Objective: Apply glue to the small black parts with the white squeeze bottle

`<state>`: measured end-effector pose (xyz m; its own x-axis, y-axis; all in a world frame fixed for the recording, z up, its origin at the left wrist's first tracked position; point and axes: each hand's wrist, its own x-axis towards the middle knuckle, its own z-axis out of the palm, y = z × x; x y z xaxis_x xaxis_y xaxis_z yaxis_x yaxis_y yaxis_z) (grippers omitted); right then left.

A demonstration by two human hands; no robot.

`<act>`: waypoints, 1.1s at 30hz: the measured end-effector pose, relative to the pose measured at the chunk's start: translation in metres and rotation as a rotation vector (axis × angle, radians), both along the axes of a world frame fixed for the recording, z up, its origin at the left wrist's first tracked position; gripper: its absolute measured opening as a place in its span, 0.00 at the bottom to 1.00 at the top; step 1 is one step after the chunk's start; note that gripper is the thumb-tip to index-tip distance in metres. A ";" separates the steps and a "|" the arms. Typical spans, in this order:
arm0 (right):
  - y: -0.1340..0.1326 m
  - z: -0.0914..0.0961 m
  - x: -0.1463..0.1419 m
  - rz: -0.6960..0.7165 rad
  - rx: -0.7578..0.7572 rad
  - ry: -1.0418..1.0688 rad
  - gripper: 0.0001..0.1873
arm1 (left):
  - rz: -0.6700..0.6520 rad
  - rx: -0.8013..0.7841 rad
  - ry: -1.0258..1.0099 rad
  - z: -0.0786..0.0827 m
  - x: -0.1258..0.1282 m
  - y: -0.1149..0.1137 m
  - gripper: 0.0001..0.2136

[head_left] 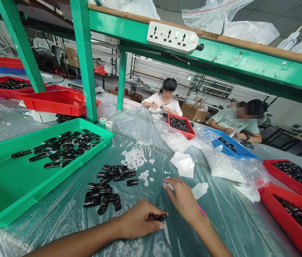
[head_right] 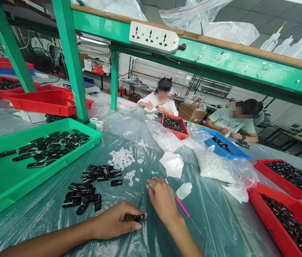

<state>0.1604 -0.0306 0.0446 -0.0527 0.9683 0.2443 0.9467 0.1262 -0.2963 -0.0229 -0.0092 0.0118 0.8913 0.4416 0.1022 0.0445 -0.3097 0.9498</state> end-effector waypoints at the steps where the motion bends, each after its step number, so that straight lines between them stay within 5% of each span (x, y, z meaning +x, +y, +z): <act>1: 0.009 -0.004 -0.004 0.020 0.014 0.007 0.15 | -0.002 0.008 0.001 -0.001 0.000 -0.001 0.16; 10: 0.045 -0.042 -0.025 0.106 0.095 0.198 0.10 | 0.047 0.020 0.026 -0.004 0.001 -0.003 0.15; 20: -0.021 -0.037 -0.004 -0.024 0.132 0.695 0.11 | 0.088 -0.322 -0.105 -0.013 0.005 0.003 0.23; 24: -0.038 -0.043 -0.011 -0.026 0.148 0.949 0.07 | 0.083 -0.301 -0.111 -0.015 0.008 0.005 0.23; 33: -0.041 -0.055 -0.023 -0.074 0.071 1.097 0.11 | 0.079 -0.241 -0.102 -0.015 0.007 0.008 0.22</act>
